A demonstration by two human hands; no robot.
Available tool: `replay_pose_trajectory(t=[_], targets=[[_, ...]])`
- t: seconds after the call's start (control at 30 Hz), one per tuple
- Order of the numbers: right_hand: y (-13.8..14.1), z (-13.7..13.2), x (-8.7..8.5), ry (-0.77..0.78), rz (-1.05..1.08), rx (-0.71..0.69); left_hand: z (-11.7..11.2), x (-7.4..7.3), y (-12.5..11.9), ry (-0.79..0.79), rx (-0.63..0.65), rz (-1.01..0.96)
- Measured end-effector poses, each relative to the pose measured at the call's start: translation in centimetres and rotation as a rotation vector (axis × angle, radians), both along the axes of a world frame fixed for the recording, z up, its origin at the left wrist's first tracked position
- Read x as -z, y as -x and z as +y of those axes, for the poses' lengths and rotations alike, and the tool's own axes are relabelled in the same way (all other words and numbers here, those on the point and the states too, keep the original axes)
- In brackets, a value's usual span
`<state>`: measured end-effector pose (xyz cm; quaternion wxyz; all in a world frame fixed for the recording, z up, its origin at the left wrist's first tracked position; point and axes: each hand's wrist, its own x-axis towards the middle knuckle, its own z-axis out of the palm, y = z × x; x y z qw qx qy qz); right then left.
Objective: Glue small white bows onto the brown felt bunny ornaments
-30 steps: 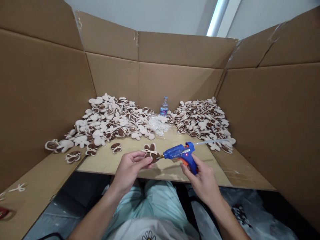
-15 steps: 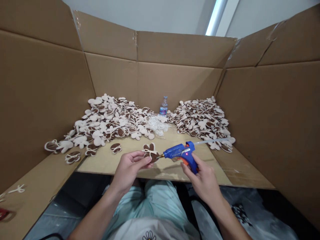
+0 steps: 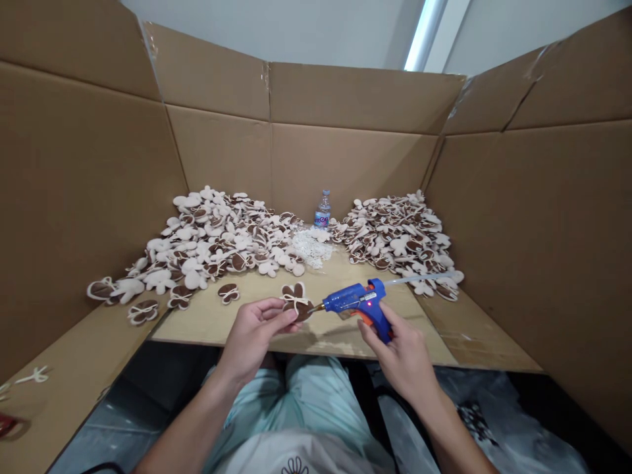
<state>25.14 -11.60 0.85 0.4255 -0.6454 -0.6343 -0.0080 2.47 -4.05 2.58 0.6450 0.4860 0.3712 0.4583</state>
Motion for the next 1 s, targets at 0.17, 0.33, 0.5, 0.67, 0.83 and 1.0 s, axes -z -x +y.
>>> replay_pose_trajectory(t=[0.17, 0.33, 0.5, 0.67, 0.83, 1.0], targets=[[0.0, 0.0, 0.0, -0.004, 0.010, 0.011, 0.0, -0.1, 0.0, 0.012, -0.010, -0.020], [-0.2, 0.0, 0.0, -0.008, 0.025, 0.003, 0.0, 0.0, 0.0, 0.006, -0.010, -0.021], [-0.2, 0.0, -0.1, -0.008, 0.030, -0.005, 0.0, 0.0, 0.1, -0.007, -0.007, -0.018], [-0.3, 0.1, 0.0, 0.001, 0.011, 0.014, 0.1, -0.1, 0.1, -0.009, -0.011, -0.021], [-1.5, 0.6, 0.2, 0.046, 0.020, 0.083, 0.1, -0.3, 0.1, -0.002, -0.008, -0.007], [-4.6, 2.3, 1.0, 0.248, 0.006, 0.206, 0.6, -0.2, 0.4, 0.002, -0.011, 0.014]])
